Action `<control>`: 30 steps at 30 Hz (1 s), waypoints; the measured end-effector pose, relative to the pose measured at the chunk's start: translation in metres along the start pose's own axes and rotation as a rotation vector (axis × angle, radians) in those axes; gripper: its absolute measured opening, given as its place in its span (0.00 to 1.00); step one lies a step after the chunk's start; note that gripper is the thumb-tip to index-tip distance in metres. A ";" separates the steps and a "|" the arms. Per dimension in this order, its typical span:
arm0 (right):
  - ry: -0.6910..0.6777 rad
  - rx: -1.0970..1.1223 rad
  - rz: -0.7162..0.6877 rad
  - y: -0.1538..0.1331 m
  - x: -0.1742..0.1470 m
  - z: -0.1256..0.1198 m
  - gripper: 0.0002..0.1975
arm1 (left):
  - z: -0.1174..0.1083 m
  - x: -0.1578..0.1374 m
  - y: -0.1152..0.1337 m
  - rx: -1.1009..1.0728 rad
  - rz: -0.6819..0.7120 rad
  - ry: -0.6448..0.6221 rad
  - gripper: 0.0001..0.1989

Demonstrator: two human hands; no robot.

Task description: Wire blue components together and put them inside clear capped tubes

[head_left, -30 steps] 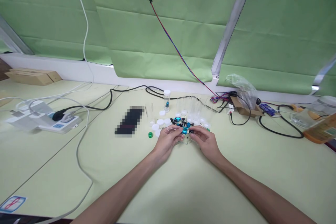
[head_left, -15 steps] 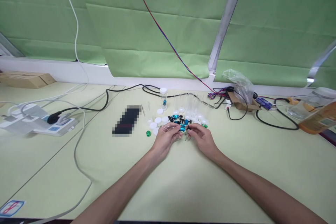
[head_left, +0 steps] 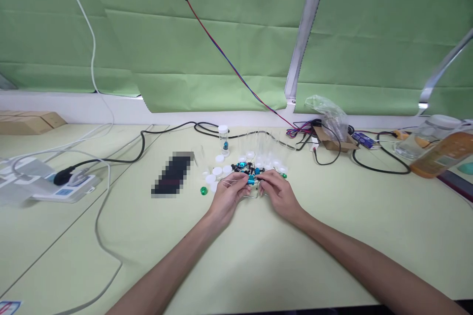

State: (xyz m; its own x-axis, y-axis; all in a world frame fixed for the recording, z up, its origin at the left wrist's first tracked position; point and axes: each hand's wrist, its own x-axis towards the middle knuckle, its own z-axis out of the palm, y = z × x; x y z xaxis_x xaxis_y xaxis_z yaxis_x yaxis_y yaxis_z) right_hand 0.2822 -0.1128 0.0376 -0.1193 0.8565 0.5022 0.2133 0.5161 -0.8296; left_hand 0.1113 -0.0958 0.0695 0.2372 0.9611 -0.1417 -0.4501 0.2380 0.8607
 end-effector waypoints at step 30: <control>0.066 0.050 -0.014 0.003 0.000 0.000 0.08 | -0.001 0.001 -0.001 0.028 -0.019 0.006 0.11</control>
State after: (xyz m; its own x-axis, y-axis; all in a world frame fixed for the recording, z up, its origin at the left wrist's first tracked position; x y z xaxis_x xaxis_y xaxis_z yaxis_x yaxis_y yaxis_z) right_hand 0.2827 -0.1112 0.0350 -0.0578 0.8476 0.5275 0.1632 0.5293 -0.8326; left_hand 0.1112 -0.0949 0.0677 0.2402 0.9572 -0.1614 -0.4210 0.2526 0.8712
